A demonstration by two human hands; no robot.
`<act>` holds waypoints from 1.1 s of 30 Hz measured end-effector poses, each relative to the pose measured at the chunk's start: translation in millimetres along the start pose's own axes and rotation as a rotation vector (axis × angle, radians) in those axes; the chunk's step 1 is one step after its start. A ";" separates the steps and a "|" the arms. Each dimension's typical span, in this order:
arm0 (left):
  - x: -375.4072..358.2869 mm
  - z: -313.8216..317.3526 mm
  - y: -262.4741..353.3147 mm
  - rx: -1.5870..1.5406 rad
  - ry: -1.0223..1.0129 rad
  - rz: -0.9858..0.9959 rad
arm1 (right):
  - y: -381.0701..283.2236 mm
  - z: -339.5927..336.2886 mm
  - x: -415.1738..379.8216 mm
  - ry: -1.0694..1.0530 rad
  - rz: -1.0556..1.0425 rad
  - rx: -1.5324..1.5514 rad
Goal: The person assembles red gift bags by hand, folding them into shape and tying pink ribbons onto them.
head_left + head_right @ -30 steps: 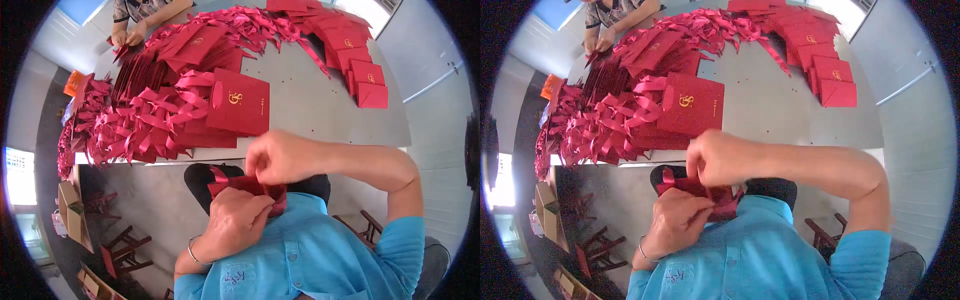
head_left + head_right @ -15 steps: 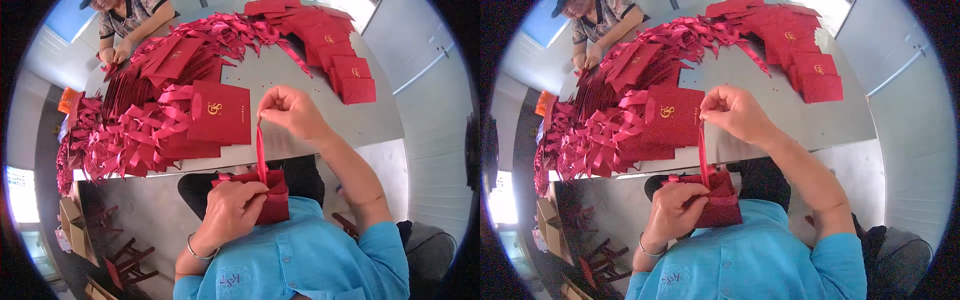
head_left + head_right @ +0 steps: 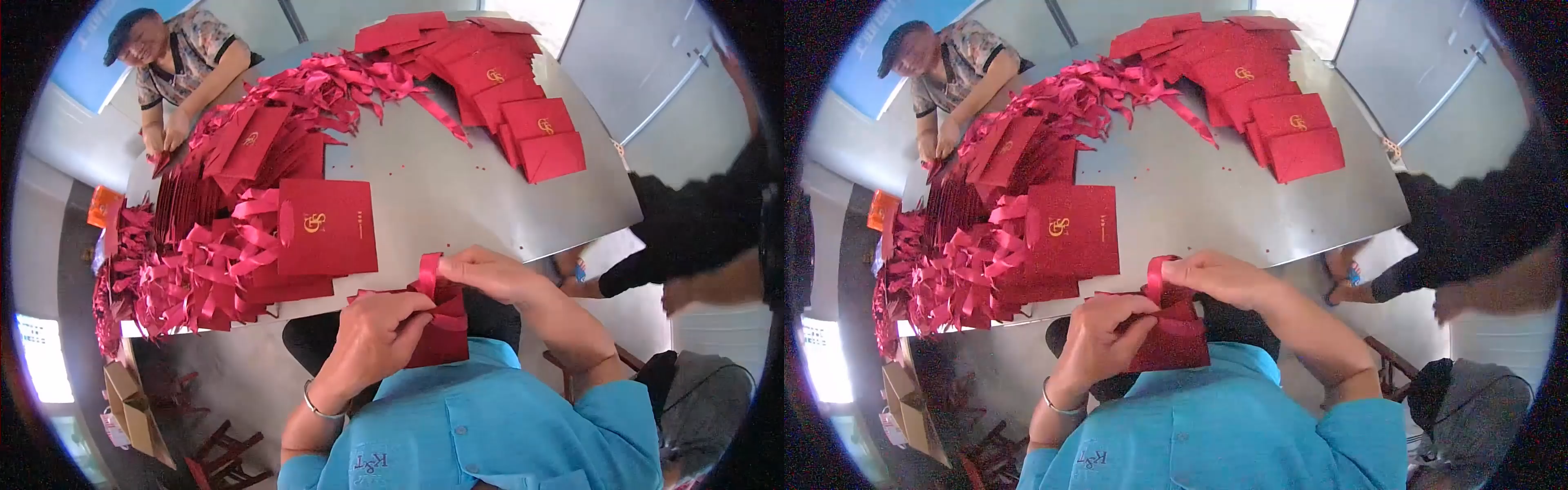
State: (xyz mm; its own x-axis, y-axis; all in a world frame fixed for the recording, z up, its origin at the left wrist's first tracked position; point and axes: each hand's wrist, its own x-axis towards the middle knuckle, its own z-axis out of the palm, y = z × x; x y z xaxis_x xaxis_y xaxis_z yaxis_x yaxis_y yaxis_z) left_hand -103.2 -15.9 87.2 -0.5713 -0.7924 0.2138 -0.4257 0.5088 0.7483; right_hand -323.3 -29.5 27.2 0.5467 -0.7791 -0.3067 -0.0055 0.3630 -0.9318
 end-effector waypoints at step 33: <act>62.7 41.7 -68.7 0.071 -0.020 -0.164 | -19.8 -58.3 97.0 0.519 -0.236 -0.471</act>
State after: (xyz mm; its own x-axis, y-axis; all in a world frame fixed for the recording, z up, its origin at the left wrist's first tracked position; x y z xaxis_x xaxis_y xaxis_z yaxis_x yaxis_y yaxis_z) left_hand -139.0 -86.6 23.0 -0.5035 -0.8604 0.0795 -0.5622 0.3961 0.7259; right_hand -318.9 -142.1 4.5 0.1125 -0.9932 -0.0314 -0.3597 -0.0112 -0.9330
